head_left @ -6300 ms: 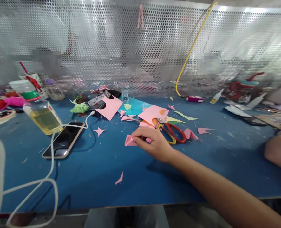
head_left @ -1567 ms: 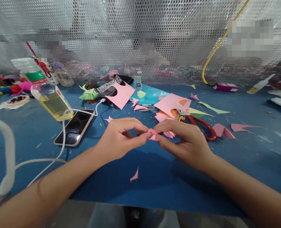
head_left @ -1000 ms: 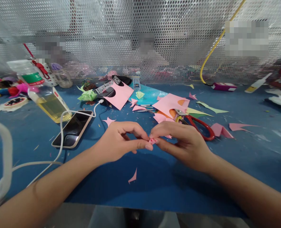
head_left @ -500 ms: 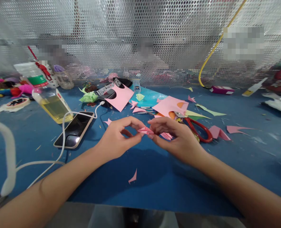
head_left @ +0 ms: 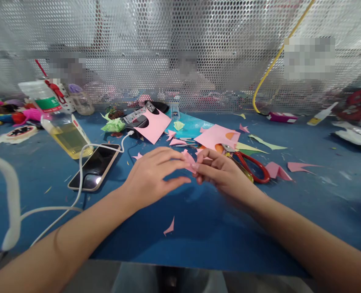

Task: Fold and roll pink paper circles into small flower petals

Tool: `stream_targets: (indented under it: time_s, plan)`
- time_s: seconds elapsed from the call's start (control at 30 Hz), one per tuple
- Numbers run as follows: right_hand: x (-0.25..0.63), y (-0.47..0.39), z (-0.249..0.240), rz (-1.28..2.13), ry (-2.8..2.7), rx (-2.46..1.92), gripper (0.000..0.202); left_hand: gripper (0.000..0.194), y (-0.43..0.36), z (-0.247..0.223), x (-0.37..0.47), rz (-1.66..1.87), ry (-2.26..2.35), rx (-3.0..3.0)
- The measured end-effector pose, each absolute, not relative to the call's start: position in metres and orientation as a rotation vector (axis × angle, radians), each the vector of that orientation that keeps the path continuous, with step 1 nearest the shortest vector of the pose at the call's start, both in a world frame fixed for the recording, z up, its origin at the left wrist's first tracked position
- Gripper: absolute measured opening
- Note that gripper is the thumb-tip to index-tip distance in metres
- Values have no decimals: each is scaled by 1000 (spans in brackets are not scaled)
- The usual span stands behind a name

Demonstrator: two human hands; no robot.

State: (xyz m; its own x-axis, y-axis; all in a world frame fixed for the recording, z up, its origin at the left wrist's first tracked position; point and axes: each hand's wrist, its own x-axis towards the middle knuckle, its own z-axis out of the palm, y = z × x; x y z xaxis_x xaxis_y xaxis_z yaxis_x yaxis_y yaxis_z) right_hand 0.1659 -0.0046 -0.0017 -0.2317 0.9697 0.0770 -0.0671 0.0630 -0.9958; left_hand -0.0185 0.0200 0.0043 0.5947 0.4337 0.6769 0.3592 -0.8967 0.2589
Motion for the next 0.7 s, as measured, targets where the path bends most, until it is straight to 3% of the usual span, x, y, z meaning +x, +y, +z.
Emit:
stream_targets:
  time_s: [0.07, 0.13, 0.23, 0.27, 0.43, 0.53, 0.7]
  plan:
    - [169, -3, 0, 1446, -1399, -1009, 18, 12, 19, 5, -18, 1082, 684, 2748]
    - [176, 2, 0, 1302, -1568, -1082, 18, 15, 17, 7, -17, 1007, 806, 2571]
    - [192, 15, -4, 595, -1891, -1334, 22, 21, 17, 10, -17, 873, 966, 2103]
    - [196, 19, -7, 526, -2026, -1424, 23, 23, 19, 10, -17, 789, 995, 1979]
    - [190, 25, -22, 381, -2377, -1475, 20, 21, 27, 1, -19, 283, 1130, 2016]
    - [176, 23, -28, 325, -2410, -1499, 11, 16, 26, -5, -17, 293, 1173, 2107]
    - [165, 17, -31, 174, -2458, -1542, 17, 15, 22, -5, -15, 283, 1186, 2182]
